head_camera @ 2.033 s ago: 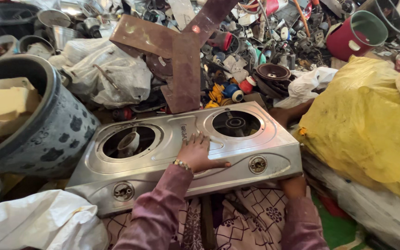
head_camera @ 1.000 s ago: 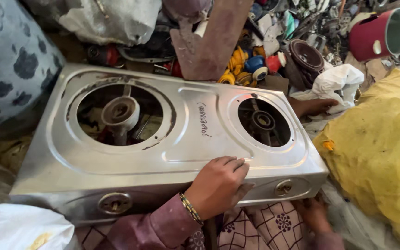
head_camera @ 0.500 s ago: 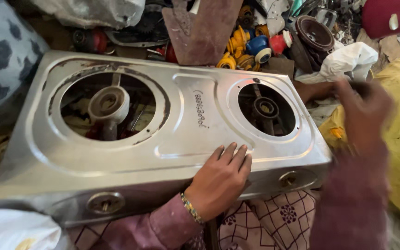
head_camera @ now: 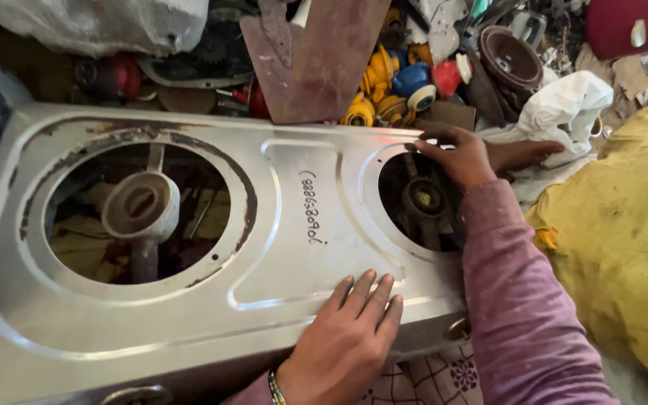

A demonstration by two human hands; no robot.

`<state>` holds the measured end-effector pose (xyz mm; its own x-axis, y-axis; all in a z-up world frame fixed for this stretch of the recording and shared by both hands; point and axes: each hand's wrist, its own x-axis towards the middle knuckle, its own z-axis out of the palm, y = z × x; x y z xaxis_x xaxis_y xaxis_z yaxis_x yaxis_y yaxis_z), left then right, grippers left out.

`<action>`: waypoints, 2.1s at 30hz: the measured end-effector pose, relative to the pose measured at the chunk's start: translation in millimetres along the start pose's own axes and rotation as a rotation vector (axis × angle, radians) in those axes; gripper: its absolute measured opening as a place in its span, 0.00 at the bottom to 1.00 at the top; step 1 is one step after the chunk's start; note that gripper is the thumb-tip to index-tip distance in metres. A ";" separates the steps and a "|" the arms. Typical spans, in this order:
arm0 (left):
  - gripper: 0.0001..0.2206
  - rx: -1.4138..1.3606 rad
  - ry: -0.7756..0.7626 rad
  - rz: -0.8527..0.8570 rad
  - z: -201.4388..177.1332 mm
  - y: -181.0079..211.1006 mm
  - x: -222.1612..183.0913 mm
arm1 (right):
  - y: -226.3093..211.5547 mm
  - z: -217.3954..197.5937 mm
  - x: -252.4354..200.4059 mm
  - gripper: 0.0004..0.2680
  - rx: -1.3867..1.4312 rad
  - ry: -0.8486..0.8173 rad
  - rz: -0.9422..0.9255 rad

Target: The person cleans a two-burner gas stove by hand and with a red-handled tool. They wipe the top surface, scrape around the burner holes, and remove the burner caps to clean underneath. The person flips the stove over to clean the underside and then returns it to the top side to continue cleaning.

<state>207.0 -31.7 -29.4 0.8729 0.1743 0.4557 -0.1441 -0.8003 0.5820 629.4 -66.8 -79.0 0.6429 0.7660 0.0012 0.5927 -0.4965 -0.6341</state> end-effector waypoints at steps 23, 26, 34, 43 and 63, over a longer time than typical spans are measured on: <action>0.21 0.031 -0.009 -0.017 -8.9 3.5 -2.0 | -10.3 23.5 -2.5 0.05 -0.548 0.246 -0.378; 0.20 0.032 -0.009 -0.021 -8.9 3.9 -2.6 | -16.8 26.0 -5.7 0.08 -0.539 0.123 -0.309; 0.20 0.026 -0.015 -0.017 -9.8 4.5 -1.9 | -11.4 23.1 -5.9 0.13 -0.434 0.071 -0.285; 0.20 0.031 -0.008 -0.013 -9.7 3.6 -1.8 | -4.2 14.7 -3.6 0.14 -0.241 -0.047 -0.271; 0.21 0.044 -0.008 -0.004 -10.1 4.4 -2.1 | -19.2 -0.5 -10.6 0.13 -0.344 0.123 -0.310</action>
<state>199.8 -29.8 -21.0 0.8773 0.1725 0.4479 -0.1203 -0.8244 0.5531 611.4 -65.7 -66.5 0.4507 0.8556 0.2545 0.8785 -0.3746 -0.2965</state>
